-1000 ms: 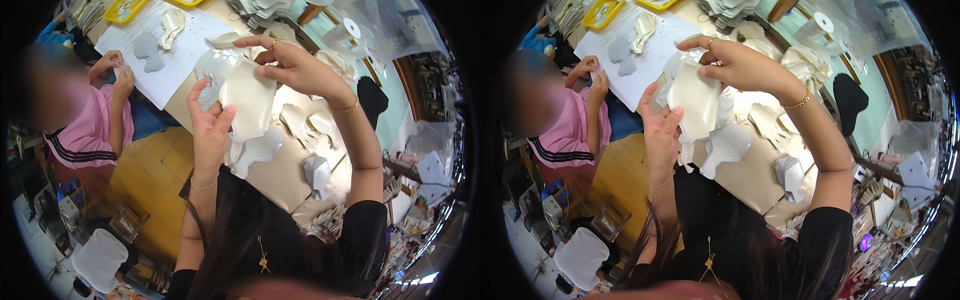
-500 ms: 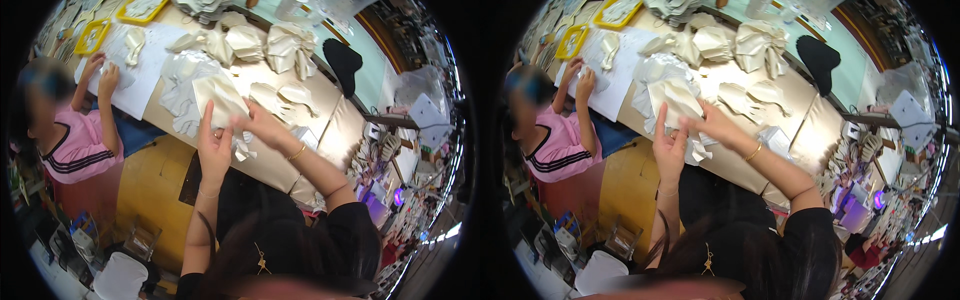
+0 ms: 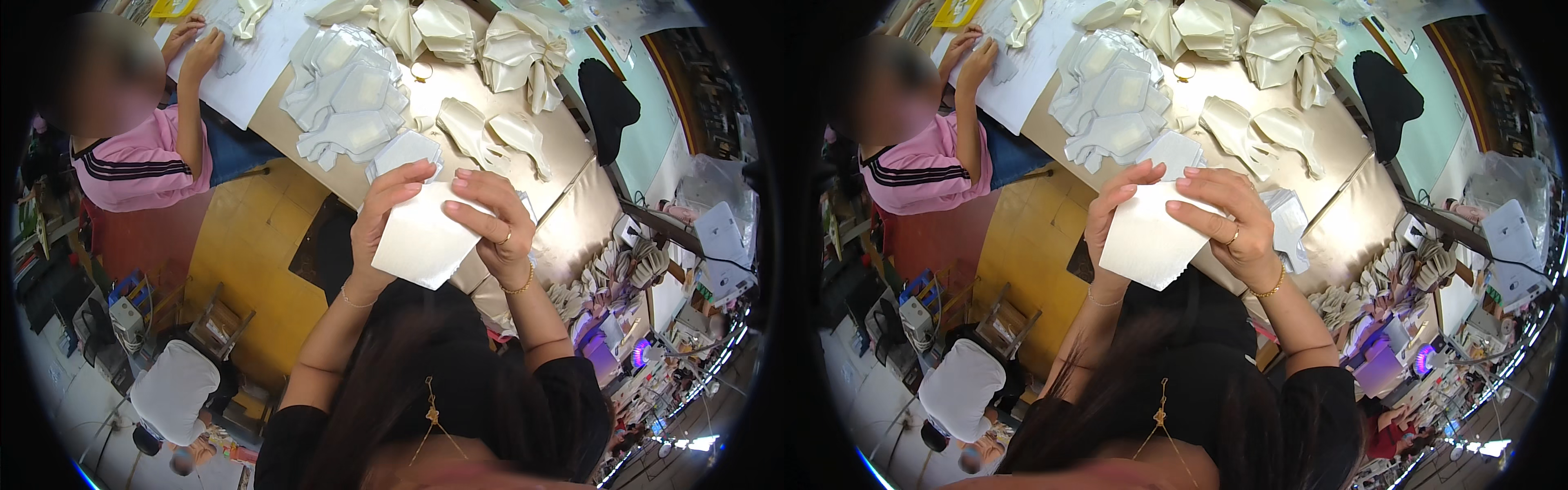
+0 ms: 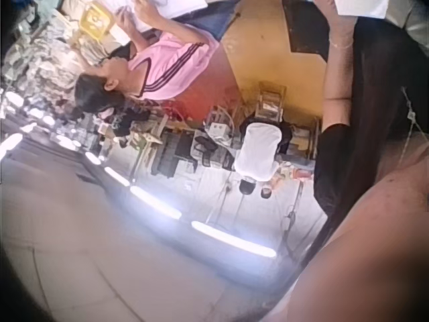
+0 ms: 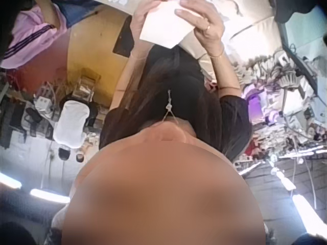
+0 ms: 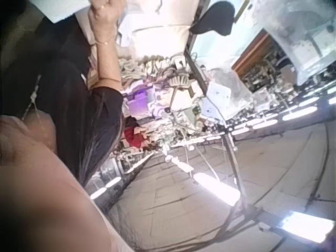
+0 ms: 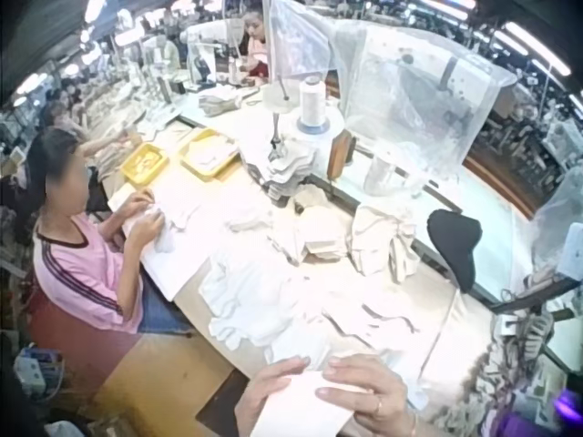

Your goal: The person folds white fabric pieces at a worktable in a garment workshop. They repeatedly pick up individual pieces, fold them, and stack them into neat piles. Another worker is visible nearby, also handling fabric.

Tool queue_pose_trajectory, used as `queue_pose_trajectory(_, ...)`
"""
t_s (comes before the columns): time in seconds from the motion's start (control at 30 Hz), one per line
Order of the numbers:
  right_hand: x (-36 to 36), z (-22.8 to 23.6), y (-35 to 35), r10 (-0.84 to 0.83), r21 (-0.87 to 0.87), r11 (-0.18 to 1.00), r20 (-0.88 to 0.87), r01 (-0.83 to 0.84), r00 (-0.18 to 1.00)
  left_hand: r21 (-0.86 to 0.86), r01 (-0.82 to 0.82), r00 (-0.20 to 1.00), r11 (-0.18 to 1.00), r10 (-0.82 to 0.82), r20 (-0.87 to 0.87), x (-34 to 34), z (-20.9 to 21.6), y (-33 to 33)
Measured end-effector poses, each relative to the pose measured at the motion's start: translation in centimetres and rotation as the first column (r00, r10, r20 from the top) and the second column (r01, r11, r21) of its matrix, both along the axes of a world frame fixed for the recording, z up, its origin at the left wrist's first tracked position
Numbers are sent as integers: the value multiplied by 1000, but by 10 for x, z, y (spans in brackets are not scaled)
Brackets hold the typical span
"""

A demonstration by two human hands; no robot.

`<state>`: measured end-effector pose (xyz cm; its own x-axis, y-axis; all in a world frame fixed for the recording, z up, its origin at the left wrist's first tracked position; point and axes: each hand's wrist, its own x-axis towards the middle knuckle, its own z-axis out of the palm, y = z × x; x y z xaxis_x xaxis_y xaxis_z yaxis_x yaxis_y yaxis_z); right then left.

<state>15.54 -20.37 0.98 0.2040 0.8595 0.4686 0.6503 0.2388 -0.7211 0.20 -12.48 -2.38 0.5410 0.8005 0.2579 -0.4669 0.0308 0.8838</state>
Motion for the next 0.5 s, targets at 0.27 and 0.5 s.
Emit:
queue_pose_trajectory(0.27,39,-43,-47,-334,-561,826,-420,48,844,-199,9,891,980,-98,-443,22,-14,-4)
queue_pose_trajectory(0.5,133,-121,-86,-728,-764,607,-423,220,540,-630,168,726,758,-527,-441,136,-107,-2)
